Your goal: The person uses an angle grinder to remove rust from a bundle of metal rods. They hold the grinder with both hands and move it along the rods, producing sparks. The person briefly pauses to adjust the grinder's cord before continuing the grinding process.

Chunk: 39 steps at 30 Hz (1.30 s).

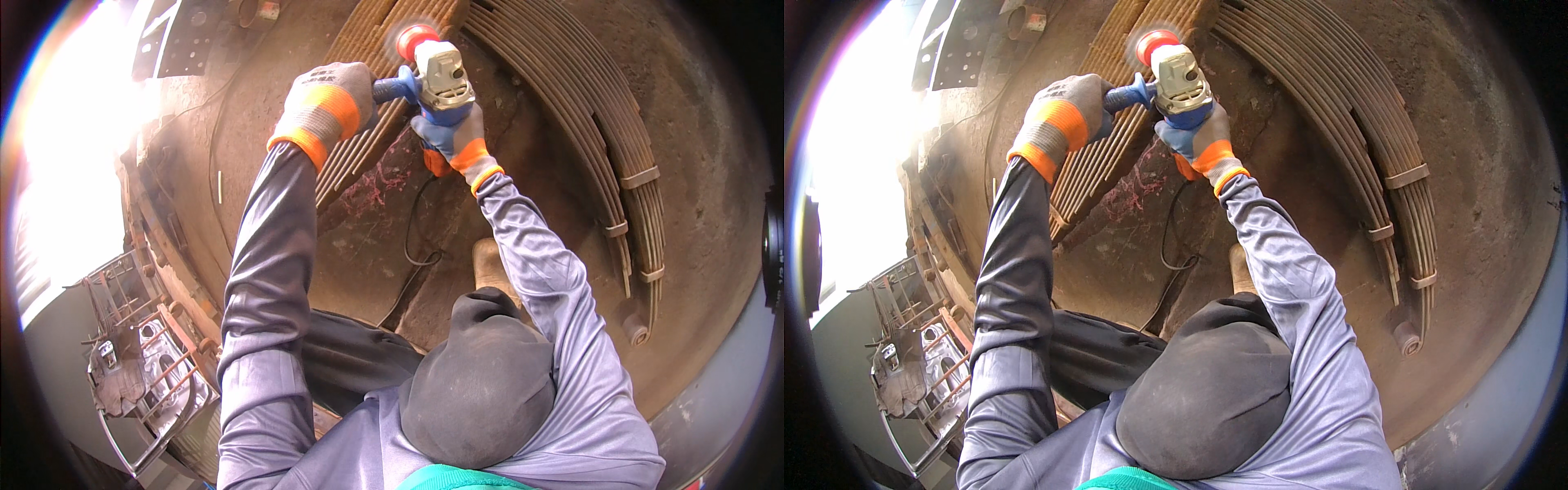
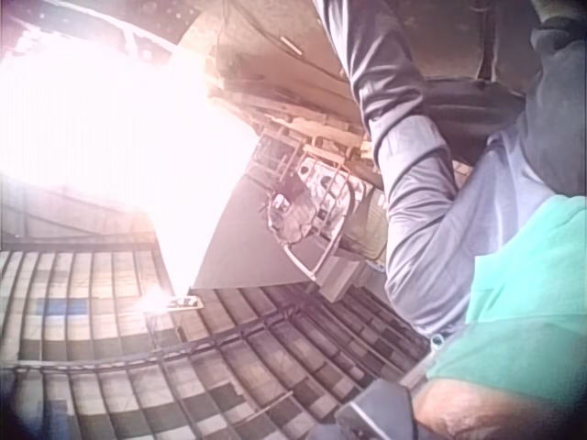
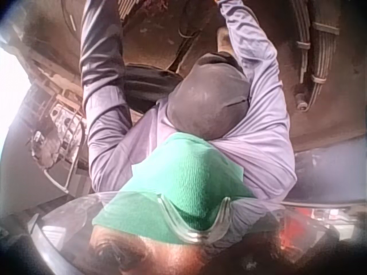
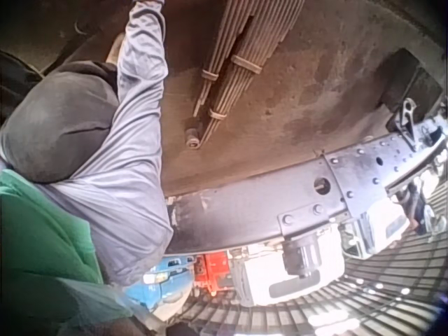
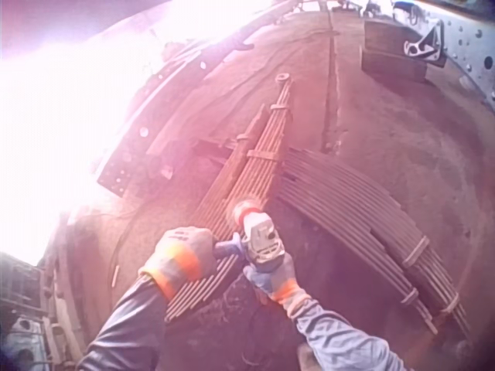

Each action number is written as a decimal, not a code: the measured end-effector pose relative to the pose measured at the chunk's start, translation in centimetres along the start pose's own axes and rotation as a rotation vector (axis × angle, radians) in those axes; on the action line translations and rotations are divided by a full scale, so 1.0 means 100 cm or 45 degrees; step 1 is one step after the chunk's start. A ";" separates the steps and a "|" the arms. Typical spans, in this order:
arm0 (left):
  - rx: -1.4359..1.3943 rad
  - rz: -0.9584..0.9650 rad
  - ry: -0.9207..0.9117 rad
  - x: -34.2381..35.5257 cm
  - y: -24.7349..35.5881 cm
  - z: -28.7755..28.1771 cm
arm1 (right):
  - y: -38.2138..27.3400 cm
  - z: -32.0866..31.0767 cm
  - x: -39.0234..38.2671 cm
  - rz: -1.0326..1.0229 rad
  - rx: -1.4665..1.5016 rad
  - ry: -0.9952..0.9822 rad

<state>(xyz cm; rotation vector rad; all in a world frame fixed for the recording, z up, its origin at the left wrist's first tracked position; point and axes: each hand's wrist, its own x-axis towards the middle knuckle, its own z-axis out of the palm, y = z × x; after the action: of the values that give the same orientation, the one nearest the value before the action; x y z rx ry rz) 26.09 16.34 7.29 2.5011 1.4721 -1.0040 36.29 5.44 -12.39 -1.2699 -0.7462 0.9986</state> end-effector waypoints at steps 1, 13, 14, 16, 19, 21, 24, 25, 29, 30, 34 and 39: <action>-0.015 0.010 -0.003 0.001 -0.002 -0.001 | 0.002 -0.001 0.001 0.005 0.000 -0.004; -0.053 0.000 0.007 0.007 -0.003 0.000 | -0.002 0.000 0.006 -0.018 -0.022 -0.006; -0.060 -0.005 0.005 0.008 -0.003 0.000 | -0.002 0.000 0.006 -0.024 -0.017 -0.008; -0.035 0.016 0.023 0.009 -0.003 -0.001 | -0.004 -0.001 0.007 -0.051 -0.032 0.005; -0.033 0.018 0.027 0.009 0.000 -0.003 | -0.006 -0.003 0.009 -0.070 -0.102 0.026; -0.040 0.015 0.031 0.009 0.000 -0.005 | -0.008 -0.004 0.010 -0.024 -0.149 0.003; -0.042 0.026 0.056 0.007 0.000 -0.006 | -0.006 -0.003 0.009 -0.035 -0.038 0.019; -0.039 0.037 0.066 0.007 -0.001 -0.006 | -0.006 -0.003 0.010 -0.042 -0.057 0.004; -0.011 0.057 0.064 0.014 -0.006 -0.001 | -0.005 -0.002 0.010 -0.045 0.011 0.004; -0.011 0.060 0.060 0.015 -0.006 -0.001 | -0.005 -0.002 0.010 -0.038 0.064 0.020; -0.015 0.069 0.093 0.015 -0.002 -0.005 | -0.001 -0.006 0.015 -0.065 -0.025 0.014; -0.026 0.073 0.077 0.016 -0.003 -0.007 | -0.001 -0.007 0.016 -0.016 0.007 -0.005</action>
<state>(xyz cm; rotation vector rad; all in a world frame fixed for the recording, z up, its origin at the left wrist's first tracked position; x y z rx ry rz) 26.66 17.97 6.99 2.5651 1.4100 -0.9083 37.56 6.60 -12.57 -1.2575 -0.7531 0.9931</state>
